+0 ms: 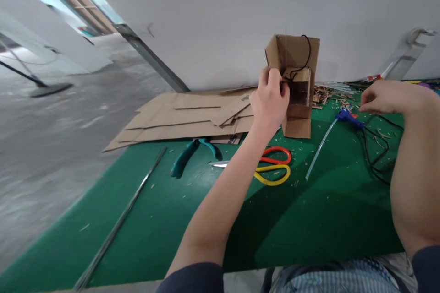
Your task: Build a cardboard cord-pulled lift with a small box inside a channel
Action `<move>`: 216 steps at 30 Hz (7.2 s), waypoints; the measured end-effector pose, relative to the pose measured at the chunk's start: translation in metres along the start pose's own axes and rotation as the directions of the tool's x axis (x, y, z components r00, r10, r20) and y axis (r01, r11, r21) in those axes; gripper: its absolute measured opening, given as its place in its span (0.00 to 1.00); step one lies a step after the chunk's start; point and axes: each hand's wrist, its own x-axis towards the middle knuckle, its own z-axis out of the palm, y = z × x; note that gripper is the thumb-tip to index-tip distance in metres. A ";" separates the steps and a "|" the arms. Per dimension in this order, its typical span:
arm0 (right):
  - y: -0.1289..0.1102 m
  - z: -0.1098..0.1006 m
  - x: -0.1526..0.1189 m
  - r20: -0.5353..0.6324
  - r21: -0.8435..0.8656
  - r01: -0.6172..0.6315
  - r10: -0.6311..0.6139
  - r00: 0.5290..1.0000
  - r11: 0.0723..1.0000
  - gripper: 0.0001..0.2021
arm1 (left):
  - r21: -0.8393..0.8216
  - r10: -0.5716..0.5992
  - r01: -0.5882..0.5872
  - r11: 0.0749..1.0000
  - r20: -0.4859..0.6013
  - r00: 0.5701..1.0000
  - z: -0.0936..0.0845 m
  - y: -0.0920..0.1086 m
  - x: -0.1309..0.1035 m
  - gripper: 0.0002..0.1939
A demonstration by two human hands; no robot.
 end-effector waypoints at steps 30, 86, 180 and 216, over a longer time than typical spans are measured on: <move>-0.088 -0.054 0.048 -0.967 0.205 0.936 0.205 0.150 0.287 0.09 | 0.169 -0.022 -0.006 0.986 0.161 0.987 -0.016 0.009 0.000 0.09; -0.100 -0.058 0.048 -0.936 0.350 0.879 0.092 0.339 0.324 0.11 | 0.157 0.005 -0.039 0.987 0.215 0.977 -0.017 0.005 0.000 0.13; -0.092 0.186 0.092 -0.539 0.655 0.522 -0.146 0.830 0.546 0.04 | 0.158 -0.012 -0.014 0.987 0.162 0.987 -0.013 0.012 -0.006 0.14; -0.092 0.189 0.098 -0.482 0.540 0.484 -0.218 0.848 0.689 0.11 | 0.157 -0.047 0.021 0.987 0.167 0.985 -0.015 0.011 -0.004 0.16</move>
